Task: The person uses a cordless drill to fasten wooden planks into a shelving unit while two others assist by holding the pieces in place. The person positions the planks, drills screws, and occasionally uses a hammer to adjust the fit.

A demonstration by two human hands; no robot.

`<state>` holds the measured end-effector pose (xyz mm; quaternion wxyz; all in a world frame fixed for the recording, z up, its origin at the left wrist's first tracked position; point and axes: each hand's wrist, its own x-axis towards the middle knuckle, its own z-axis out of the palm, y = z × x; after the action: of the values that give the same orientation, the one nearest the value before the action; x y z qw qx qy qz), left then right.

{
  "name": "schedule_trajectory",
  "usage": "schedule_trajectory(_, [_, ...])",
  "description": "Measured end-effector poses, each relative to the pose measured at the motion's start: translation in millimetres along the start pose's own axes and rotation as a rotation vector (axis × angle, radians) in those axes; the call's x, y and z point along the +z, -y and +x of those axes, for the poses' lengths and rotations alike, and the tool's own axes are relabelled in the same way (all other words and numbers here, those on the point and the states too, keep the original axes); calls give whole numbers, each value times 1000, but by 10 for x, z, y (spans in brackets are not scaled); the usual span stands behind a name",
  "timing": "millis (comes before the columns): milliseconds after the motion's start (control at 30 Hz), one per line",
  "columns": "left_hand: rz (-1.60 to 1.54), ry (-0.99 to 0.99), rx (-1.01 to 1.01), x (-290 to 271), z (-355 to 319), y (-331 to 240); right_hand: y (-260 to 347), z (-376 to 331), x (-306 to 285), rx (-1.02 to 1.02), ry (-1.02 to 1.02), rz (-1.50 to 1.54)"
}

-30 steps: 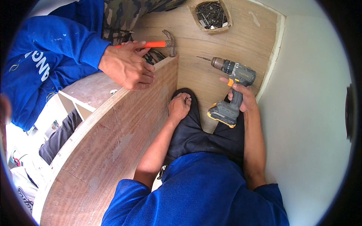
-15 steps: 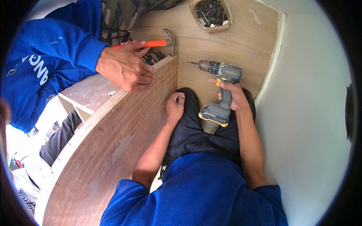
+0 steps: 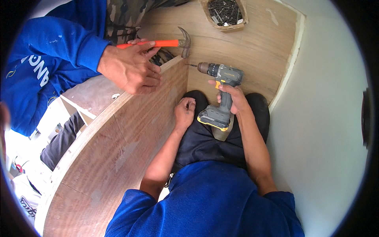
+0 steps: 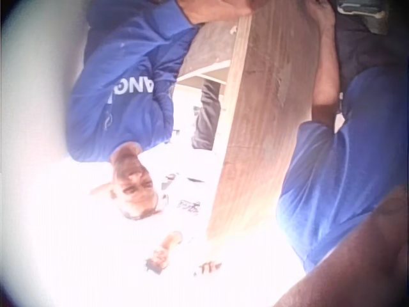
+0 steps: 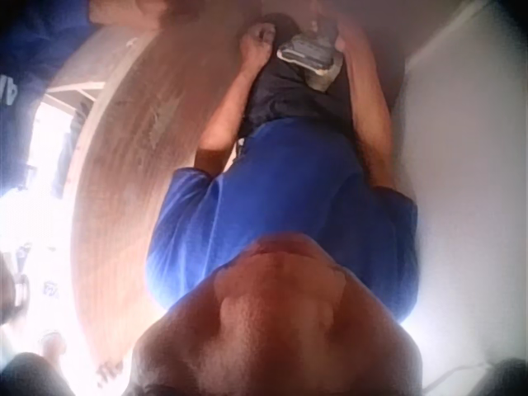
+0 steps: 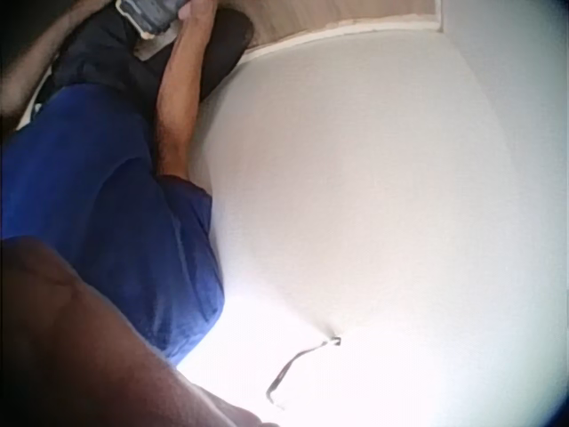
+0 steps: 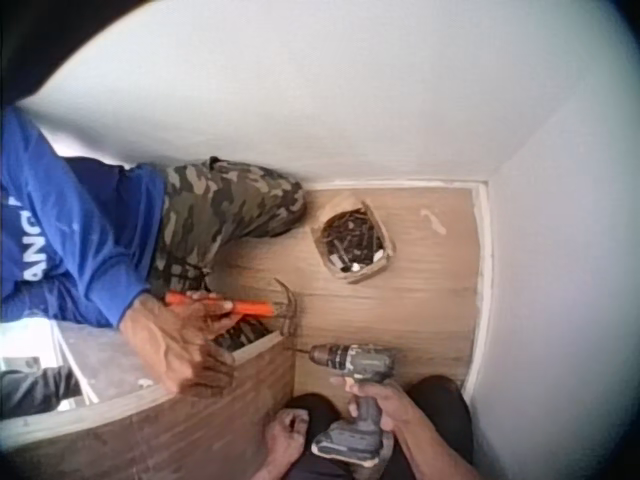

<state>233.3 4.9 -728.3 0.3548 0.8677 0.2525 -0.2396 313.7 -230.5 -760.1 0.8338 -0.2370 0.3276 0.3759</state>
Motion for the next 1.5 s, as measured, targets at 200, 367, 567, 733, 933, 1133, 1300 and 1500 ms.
schedule_trajectory(200, [13,15,-27,-16,-3,-62,-34,17,-45,-22,4,16])
schedule_trajectory(367, [-10,-9,-10,41,24,29,-38,22,-49,-4,-3,35])
schedule_trajectory(567, [30,-5,-15,67,28,56,-73,20,-50,-14,-1,52])
schedule_trajectory(733, [51,-10,-27,90,29,-16,-55,-11,-50,16,-12,71])
schedule_trajectory(933, [24,3,-80,107,53,-77,-22,-50,4,10,-1,74])
schedule_trajectory(1133, [17,-9,-71,133,64,-69,-9,-76,13,-4,18,66])
schedule_trajectory(1300, [34,-14,-36,132,77,-66,-26,-61,-5,10,19,62])
schedule_trajectory(1500, [-12,-5,-82,167,43,-169,61,-131,7,19,14,67])
